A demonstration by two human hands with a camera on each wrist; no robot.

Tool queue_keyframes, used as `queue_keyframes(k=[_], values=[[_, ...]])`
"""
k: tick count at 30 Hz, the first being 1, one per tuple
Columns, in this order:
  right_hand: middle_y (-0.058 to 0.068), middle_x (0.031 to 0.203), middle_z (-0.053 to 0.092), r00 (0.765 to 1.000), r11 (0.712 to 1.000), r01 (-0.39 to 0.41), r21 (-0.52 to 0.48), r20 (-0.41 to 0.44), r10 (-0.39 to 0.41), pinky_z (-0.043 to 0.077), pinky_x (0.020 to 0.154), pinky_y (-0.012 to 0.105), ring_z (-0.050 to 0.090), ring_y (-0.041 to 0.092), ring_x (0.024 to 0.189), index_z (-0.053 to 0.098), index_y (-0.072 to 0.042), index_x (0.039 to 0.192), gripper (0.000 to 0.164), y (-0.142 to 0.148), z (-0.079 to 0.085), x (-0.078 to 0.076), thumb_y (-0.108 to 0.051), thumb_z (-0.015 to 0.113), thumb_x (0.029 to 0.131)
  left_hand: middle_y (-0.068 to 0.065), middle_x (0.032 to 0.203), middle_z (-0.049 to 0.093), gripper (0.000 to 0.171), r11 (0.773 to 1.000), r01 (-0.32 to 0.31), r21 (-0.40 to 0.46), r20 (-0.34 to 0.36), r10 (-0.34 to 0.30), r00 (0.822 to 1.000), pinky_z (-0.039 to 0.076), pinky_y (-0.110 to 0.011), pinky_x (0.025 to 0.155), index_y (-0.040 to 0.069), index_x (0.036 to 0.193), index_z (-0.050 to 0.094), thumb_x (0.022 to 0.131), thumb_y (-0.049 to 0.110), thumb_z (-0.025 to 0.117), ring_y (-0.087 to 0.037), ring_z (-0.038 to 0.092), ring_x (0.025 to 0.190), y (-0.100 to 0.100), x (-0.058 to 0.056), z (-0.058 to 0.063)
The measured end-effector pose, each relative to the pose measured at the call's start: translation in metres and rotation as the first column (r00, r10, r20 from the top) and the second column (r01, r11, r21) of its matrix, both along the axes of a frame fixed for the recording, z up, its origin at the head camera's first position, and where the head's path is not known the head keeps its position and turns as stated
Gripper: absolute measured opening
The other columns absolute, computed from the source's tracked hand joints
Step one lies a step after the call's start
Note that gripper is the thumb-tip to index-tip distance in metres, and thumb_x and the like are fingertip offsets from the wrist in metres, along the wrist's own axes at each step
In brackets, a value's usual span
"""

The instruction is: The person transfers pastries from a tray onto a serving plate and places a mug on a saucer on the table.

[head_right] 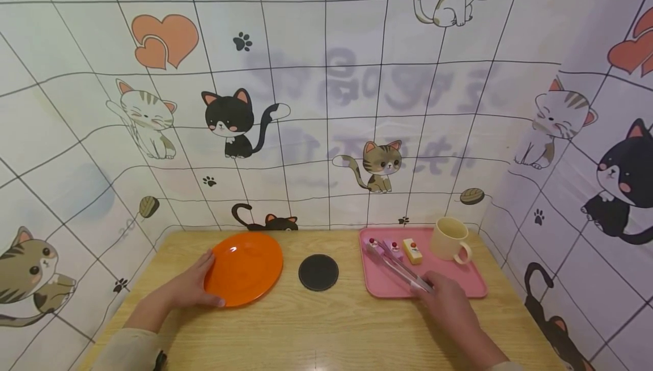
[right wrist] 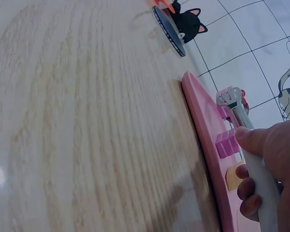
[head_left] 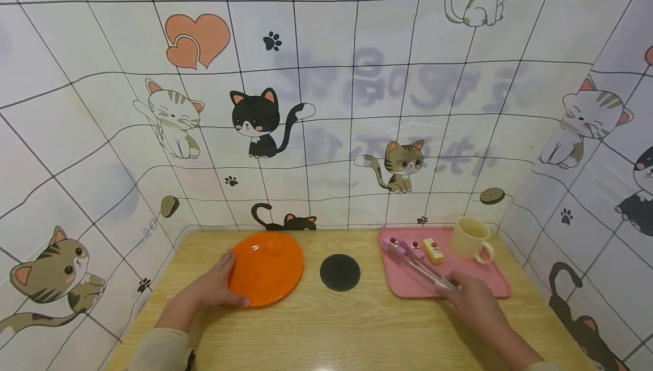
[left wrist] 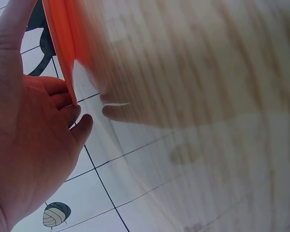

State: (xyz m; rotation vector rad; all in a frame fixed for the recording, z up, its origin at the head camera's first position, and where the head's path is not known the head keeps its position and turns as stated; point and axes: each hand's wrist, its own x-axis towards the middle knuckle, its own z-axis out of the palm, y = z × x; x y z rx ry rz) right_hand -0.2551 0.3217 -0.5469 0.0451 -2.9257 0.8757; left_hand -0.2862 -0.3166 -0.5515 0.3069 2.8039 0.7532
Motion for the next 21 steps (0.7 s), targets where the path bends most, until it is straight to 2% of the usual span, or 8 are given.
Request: queue_keyframes(k=[9,15,21], values=[[-0.007,0.082,0.065,0.998,1.0,-0.024,-0.015,-0.064,0.023,0.044,0.067,0.031,0.054,0.016,0.076,0.076,-0.018,0.099,0.02,-0.013,0.01,-0.005,-0.036,0.085,0.1,-0.034,0.18,0.008,0.145,1.0,0.002,-0.007,-0.007,-0.003,1.0,0.026,-0.072,0.128,-0.013,0.17,0.018,0.074,0.061,0.098,-0.056,0.014,0.165,-0.001,-0.001,-0.002],[-0.006,0.088,0.07,0.996,0.999,-0.037,-0.022,-0.076,0.036,0.046,0.068,0.033,0.055,0.017,0.078,0.079,-0.012,0.109,0.029,-0.03,0.018,-0.01,-0.036,0.087,0.097,-0.033,0.18,0.007,0.145,1.0,-0.001,0.002,0.0,0.001,1.0,0.025,-0.072,0.128,-0.013,0.17,0.018,0.074,0.06,0.099,-0.056,0.014,0.165,-0.001,-0.001,-0.001],[-0.005,0.091,0.071,0.995,0.998,-0.062,-0.031,-0.075,0.06,0.046,0.067,0.033,0.055,0.018,0.08,0.079,-0.013,0.109,0.024,-0.048,0.022,-0.017,-0.032,0.088,0.097,-0.034,0.18,0.008,0.144,1.0,-0.001,-0.001,-0.008,0.001,1.0,0.025,-0.071,0.129,-0.014,0.169,0.019,0.074,0.06,0.099,-0.056,0.016,0.165,-0.002,-0.001,-0.002]])
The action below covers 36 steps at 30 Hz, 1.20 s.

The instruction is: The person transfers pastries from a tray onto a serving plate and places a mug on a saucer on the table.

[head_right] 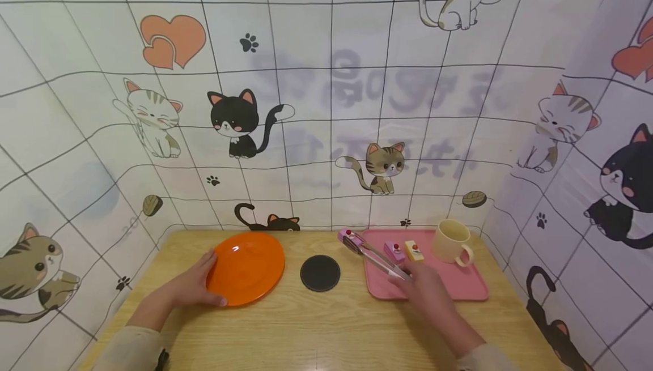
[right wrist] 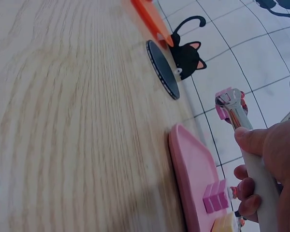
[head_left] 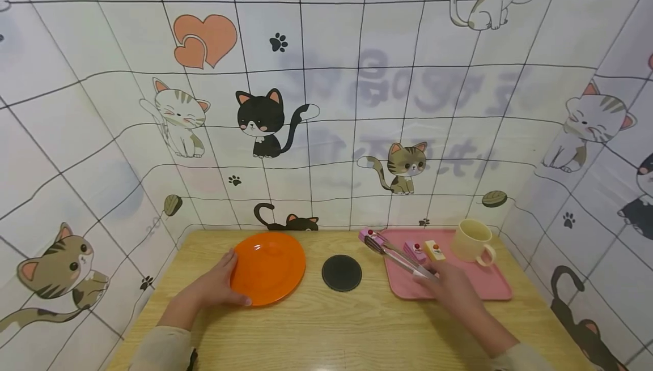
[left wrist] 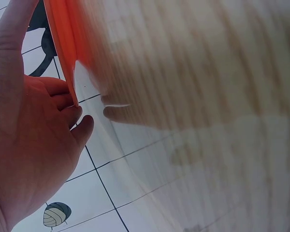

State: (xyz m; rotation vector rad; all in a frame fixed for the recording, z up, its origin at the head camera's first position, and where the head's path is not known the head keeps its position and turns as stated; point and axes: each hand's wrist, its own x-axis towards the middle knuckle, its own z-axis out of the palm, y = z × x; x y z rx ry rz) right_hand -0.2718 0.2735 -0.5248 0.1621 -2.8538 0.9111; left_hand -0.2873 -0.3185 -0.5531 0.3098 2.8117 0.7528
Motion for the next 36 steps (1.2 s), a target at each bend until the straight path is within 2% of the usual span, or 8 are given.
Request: queue_keyframes(k=[8,12,15,20,25,31,36], values=[[-0.005,0.085,0.067,0.996,0.997,-0.074,0.013,-0.045,0.075,0.046,0.064,0.035,0.055,0.017,0.074,0.077,-0.014,0.105,0.023,-0.021,0.004,-0.008,-0.029,0.091,0.094,-0.033,0.18,0.008,0.144,1.0,-0.007,0.0,0.003,0.007,1.0,0.025,-0.071,0.129,-0.012,0.17,0.019,0.074,0.06,0.099,-0.056,0.014,0.165,0.001,-0.001,0.0],[-0.004,0.086,0.065,0.996,0.996,-0.085,0.008,-0.022,0.085,0.045,0.062,0.034,0.053,0.016,0.072,0.075,-0.015,0.101,0.023,-0.031,0.002,-0.015,-0.029,0.092,0.093,-0.034,0.18,0.008,0.144,1.0,-0.006,0.0,0.006,0.006,1.0,0.024,-0.072,0.129,-0.013,0.17,0.019,0.074,0.059,0.099,-0.057,0.013,0.165,0.001,-0.001,0.001],[-0.004,0.086,0.064,0.996,0.996,-0.093,-0.014,-0.013,0.093,0.045,0.063,0.033,0.053,0.016,0.074,0.075,-0.016,0.097,0.021,-0.039,0.0,-0.02,-0.027,0.092,0.093,-0.035,0.18,0.008,0.144,1.0,-0.003,0.0,0.005,0.003,1.0,0.024,-0.073,0.128,-0.013,0.17,0.019,0.074,0.058,0.099,-0.058,0.014,0.164,0.002,-0.002,0.002],[-0.007,0.084,0.068,0.991,0.992,-0.123,-0.011,-0.054,0.122,0.049,0.07,0.036,0.055,0.015,0.077,0.074,-0.019,0.092,0.02,-0.053,-0.003,-0.027,-0.027,0.092,0.093,-0.034,0.18,0.007,0.144,1.0,-0.007,-0.005,0.008,0.007,1.0,0.023,-0.071,0.13,-0.012,0.17,0.019,0.074,0.06,0.098,-0.056,0.013,0.165,0.001,-0.002,0.002],[-0.01,0.088,0.069,0.99,0.991,-0.134,-0.017,-0.036,0.133,0.051,0.073,0.037,0.057,0.014,0.079,0.074,-0.022,0.096,0.019,-0.07,-0.005,-0.033,-0.034,0.088,0.097,-0.034,0.18,0.009,0.145,1.0,-0.004,-0.006,0.005,0.004,1.0,0.023,-0.072,0.129,-0.012,0.17,0.019,0.073,0.06,0.098,-0.056,0.013,0.165,0.002,-0.003,0.003],[-0.011,0.085,0.066,0.982,0.978,-0.19,-0.088,-0.004,0.191,0.045,0.064,0.032,0.053,0.012,0.072,0.076,-0.021,0.098,0.015,-0.093,-0.006,-0.041,-0.032,0.086,0.099,-0.035,0.179,0.009,0.145,1.0,0.001,-0.007,0.011,-0.001,1.0,0.024,-0.072,0.129,-0.013,0.17,0.019,0.073,0.06,0.098,-0.057,0.014,0.165,0.002,-0.003,0.002],[-0.012,0.082,0.064,0.978,0.976,-0.207,-0.065,0.003,0.208,0.044,0.06,0.029,0.053,0.011,0.07,0.076,-0.022,0.099,0.015,-0.112,-0.005,-0.048,-0.03,0.088,0.098,-0.035,0.179,0.01,0.144,1.0,-0.004,-0.011,0.01,0.004,1.0,0.025,-0.072,0.129,-0.013,0.17,0.02,0.073,0.06,0.099,-0.057,0.014,0.164,0.002,-0.003,0.002]])
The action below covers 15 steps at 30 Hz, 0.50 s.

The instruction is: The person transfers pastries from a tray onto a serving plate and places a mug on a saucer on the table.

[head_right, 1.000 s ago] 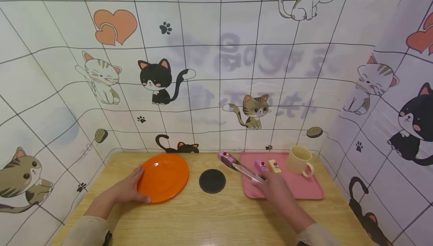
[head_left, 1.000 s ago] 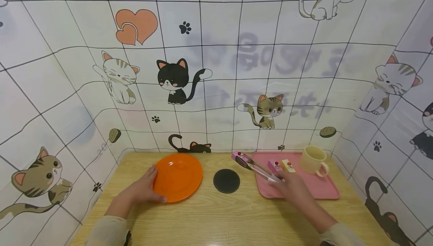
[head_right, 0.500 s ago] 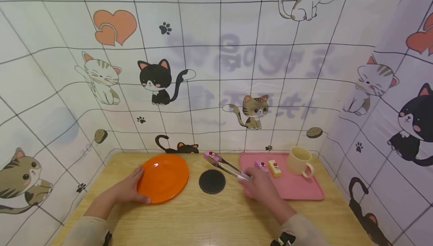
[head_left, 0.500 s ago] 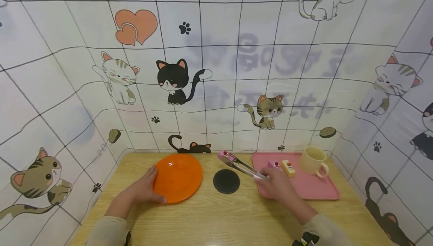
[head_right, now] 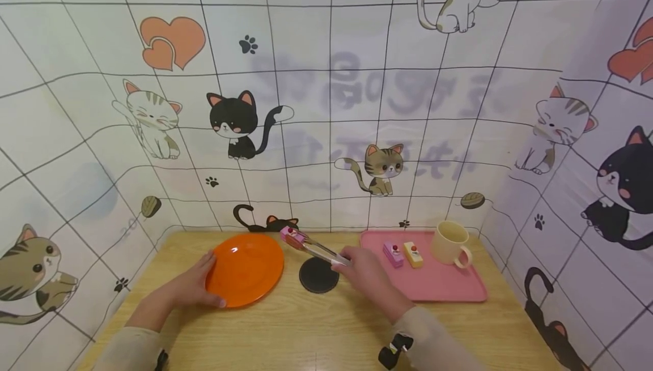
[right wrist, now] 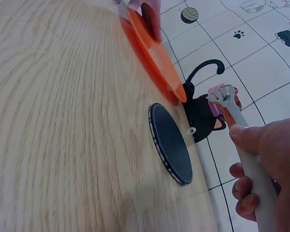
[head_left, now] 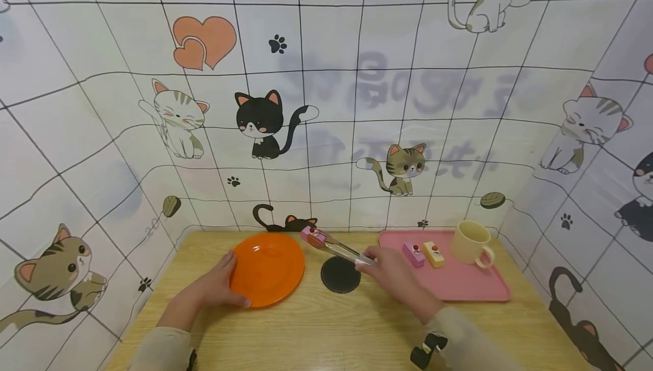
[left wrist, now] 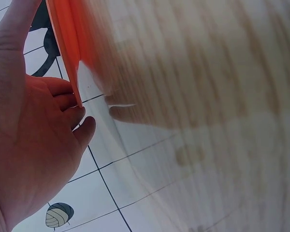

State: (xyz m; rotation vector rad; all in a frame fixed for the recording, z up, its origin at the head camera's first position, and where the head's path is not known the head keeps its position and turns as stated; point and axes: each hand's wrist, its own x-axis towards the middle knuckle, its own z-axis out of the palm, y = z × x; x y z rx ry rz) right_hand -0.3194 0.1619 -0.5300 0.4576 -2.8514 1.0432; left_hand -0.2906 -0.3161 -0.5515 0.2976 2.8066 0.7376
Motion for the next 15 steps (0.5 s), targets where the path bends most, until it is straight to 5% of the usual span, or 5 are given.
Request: queue_keyframes(k=[15], values=[[-0.011,0.084,0.068,0.994,0.994,-0.112,0.007,-0.013,0.112,0.047,0.06,0.029,0.055,0.011,0.071,0.075,-0.02,0.097,0.017,-0.044,0.0,-0.01,-0.031,0.088,0.098,-0.036,0.179,0.009,0.143,1.0,-0.004,-0.004,0.011,0.004,1.0,0.022,-0.072,0.129,-0.014,0.169,0.02,0.074,0.059,0.098,-0.058,0.013,0.164,0.002,0.0,0.003]])
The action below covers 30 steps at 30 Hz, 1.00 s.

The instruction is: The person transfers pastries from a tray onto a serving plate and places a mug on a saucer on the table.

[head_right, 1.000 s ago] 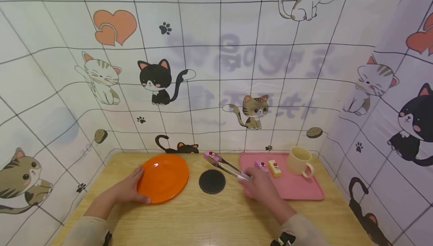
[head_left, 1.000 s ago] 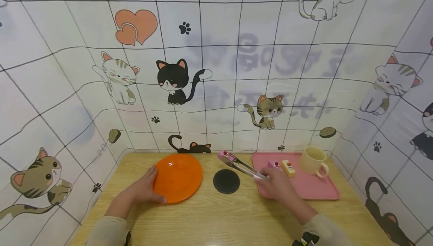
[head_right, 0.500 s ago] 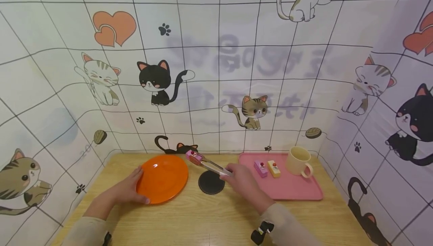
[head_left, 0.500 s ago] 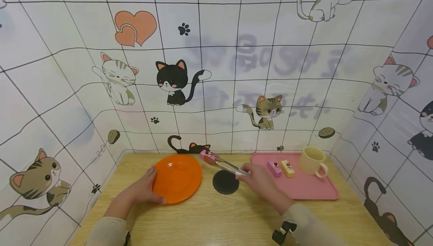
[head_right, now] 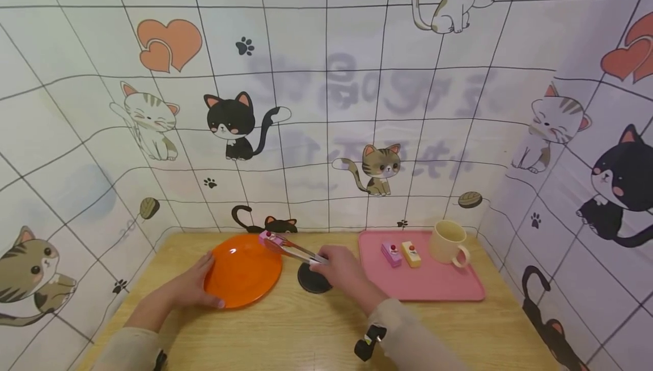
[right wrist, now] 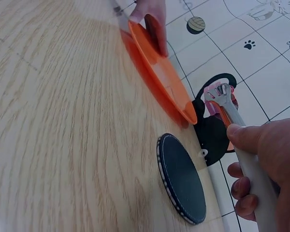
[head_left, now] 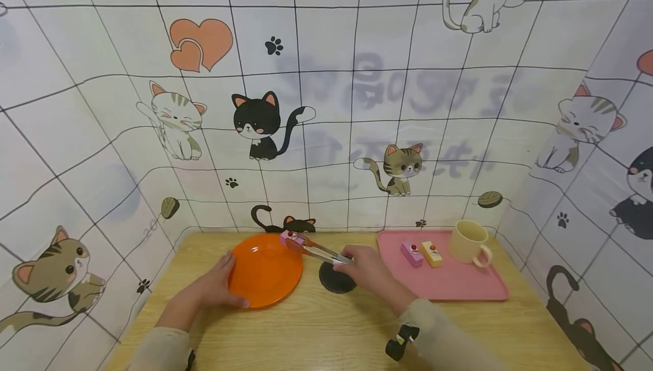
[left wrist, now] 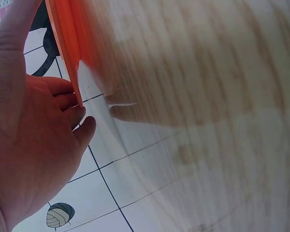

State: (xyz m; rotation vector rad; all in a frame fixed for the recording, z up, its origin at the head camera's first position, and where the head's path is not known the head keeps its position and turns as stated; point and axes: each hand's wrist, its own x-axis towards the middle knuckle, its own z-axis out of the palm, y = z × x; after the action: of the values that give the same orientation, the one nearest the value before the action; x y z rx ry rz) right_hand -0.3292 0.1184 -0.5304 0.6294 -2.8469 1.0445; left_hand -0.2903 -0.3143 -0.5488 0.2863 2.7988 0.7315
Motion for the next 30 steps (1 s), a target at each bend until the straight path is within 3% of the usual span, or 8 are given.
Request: queue_keyframes(k=[13,30], values=[[-0.012,0.085,0.068,0.998,0.997,-0.064,0.044,0.018,0.063,0.052,0.067,0.031,0.057,0.011,0.073,0.074,-0.023,0.092,0.016,-0.036,0.001,-0.007,-0.033,0.085,0.1,-0.037,0.178,0.011,0.142,1.0,0.003,-0.01,-0.012,-0.003,1.0,0.024,-0.072,0.129,-0.015,0.168,0.022,0.074,0.059,0.099,-0.058,0.015,0.164,-0.001,0.001,-0.004],[-0.009,0.087,0.07,0.995,0.995,-0.08,0.064,0.06,0.077,0.054,0.07,0.031,0.06,0.012,0.075,0.078,-0.018,0.097,0.017,-0.059,-0.007,-0.018,-0.033,0.085,0.1,-0.037,0.178,0.01,0.144,1.0,0.008,-0.007,-0.01,-0.008,1.0,0.023,-0.072,0.129,-0.015,0.169,0.02,0.074,0.06,0.098,-0.058,0.013,0.164,-0.001,-0.001,-0.003]])
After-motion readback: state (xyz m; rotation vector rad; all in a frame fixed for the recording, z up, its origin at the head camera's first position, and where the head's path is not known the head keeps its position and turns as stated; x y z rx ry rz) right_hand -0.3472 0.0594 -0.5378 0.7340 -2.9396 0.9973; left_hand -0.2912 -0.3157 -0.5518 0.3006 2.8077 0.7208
